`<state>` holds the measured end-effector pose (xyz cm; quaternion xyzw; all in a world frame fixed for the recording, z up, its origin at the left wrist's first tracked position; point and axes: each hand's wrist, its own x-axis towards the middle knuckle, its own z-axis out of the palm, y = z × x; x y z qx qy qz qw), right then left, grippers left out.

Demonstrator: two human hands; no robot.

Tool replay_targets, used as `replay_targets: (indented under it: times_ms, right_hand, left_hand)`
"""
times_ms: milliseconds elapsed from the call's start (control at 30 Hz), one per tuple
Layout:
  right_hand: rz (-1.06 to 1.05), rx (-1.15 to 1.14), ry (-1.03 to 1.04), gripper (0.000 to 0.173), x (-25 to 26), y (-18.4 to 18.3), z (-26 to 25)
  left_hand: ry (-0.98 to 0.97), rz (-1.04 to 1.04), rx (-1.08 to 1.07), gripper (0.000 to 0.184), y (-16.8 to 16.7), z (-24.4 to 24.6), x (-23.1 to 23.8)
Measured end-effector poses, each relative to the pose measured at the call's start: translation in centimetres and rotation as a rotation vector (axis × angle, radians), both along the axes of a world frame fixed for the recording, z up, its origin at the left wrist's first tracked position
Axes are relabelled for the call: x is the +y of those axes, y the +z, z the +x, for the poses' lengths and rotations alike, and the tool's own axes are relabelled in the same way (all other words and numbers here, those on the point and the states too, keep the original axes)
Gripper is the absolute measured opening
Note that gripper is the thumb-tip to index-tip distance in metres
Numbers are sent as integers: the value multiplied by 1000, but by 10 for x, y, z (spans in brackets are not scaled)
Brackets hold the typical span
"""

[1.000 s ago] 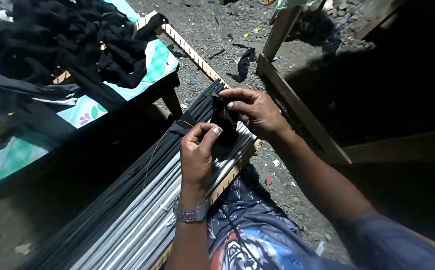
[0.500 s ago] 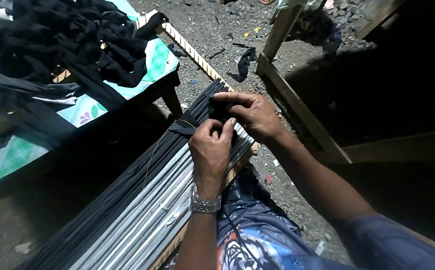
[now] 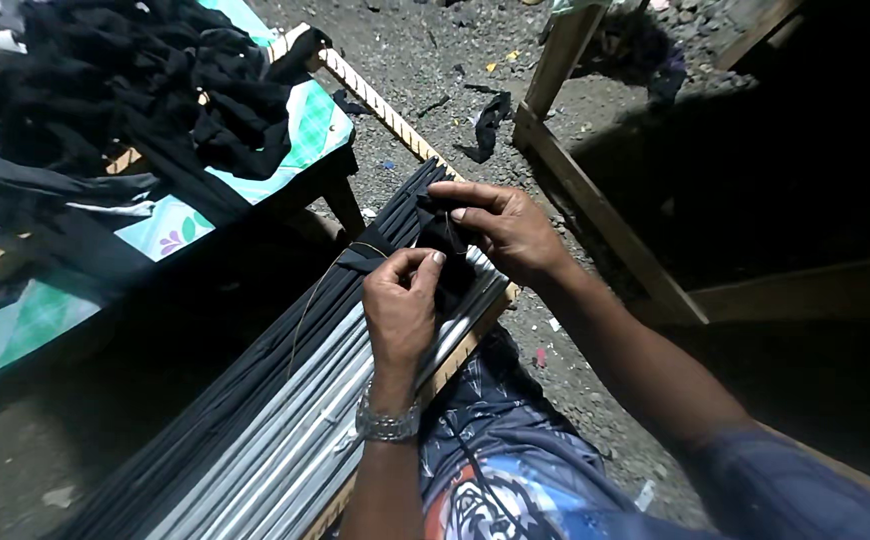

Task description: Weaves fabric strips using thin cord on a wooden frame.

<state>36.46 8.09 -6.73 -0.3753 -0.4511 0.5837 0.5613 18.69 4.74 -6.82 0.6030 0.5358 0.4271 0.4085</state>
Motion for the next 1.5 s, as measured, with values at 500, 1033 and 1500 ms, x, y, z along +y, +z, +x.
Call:
replay_targets:
  times_ms: [500,1033,1500]
  right_hand:
    - [21,0,-62,36,1,-4,-5]
    - [124,-156,29,38,-4,-2,2]
    - [156,-189,180,41,-15,2,1]
  left_hand:
    - [16,9,4,6,-1,0,1]
    - [-71,144,185,7,16,-27,6]
    - [-326,171,54,10,28,-40,27]
